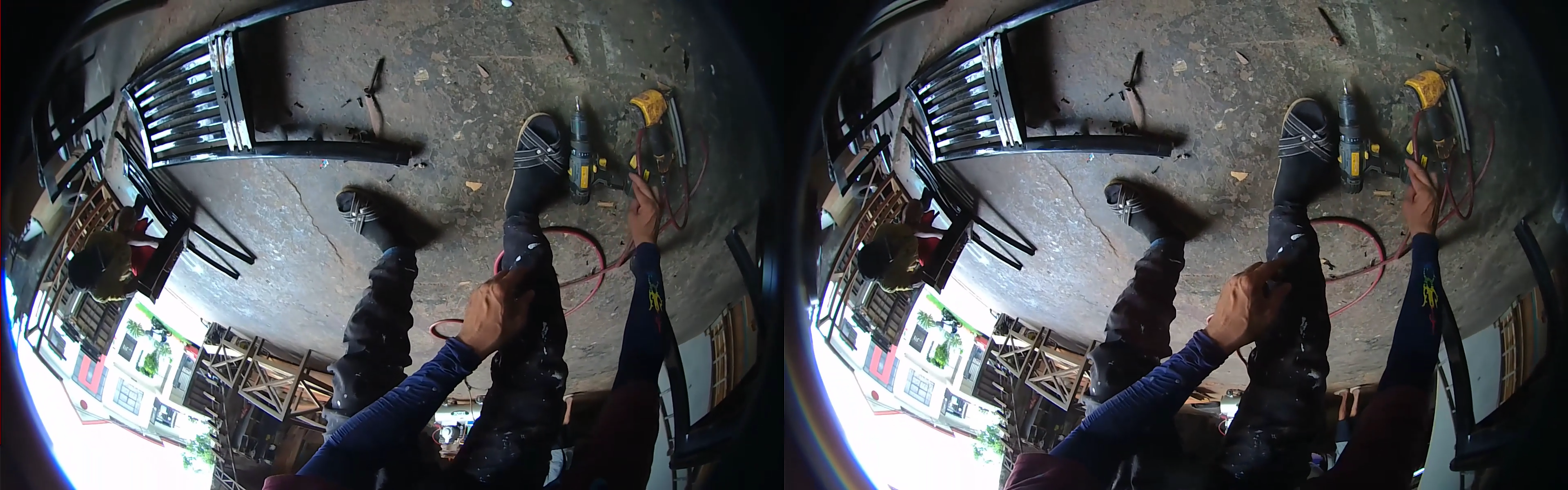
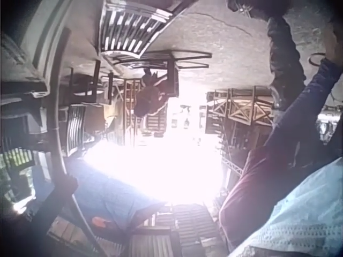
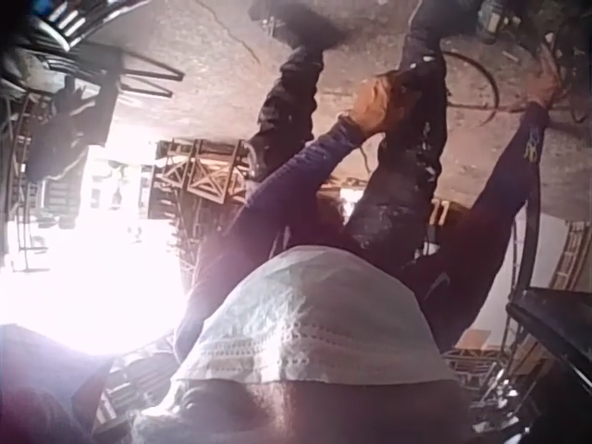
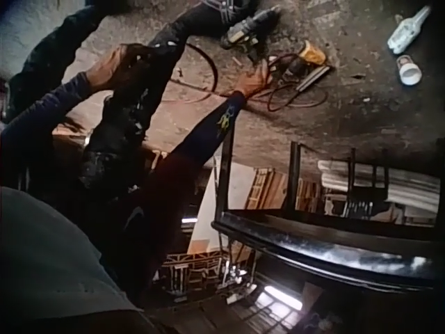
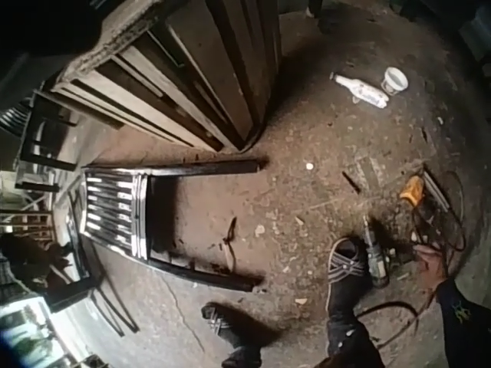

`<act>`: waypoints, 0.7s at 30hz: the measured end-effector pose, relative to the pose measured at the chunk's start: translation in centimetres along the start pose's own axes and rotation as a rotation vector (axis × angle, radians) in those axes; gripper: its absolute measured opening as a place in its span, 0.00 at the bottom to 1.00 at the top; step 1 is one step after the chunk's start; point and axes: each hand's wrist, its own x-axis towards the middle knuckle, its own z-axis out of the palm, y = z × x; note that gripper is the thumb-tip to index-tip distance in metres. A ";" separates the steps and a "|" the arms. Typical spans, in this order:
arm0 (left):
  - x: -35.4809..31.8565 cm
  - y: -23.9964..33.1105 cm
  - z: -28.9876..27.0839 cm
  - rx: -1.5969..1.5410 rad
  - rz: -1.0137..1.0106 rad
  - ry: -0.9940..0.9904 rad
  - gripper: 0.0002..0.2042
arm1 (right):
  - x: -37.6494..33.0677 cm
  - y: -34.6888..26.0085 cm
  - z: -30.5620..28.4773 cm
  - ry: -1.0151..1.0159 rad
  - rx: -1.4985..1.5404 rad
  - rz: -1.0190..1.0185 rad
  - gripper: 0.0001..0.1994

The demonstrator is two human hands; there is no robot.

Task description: Assembling and repairing wooden and metal chairs in a workshop.

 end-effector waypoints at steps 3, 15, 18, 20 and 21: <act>0.2 -0.3 -0.1 -0.057 0.059 0.070 0.17 | -0.1 1.0 -1.0 -0.028 -0.121 -0.020 0.29; 0.4 -0.1 0.7 -0.064 -0.083 -0.083 0.17 | -0.8 2.1 -0.7 -0.164 -0.393 0.287 0.25; 0.5 -0.2 1.3 -0.047 -0.141 -0.123 0.17 | -2.2 -1.2 -1.0 -0.014 -0.437 0.315 0.34; 0.6 0.2 1.8 -0.060 -0.110 -0.106 0.16 | -1.6 -3.1 -0.6 0.096 -0.376 0.183 0.38; 0.7 0.5 2.1 -0.043 -0.105 -0.100 0.16 | -0.7 -3.9 0.0 0.072 -0.395 0.010 0.42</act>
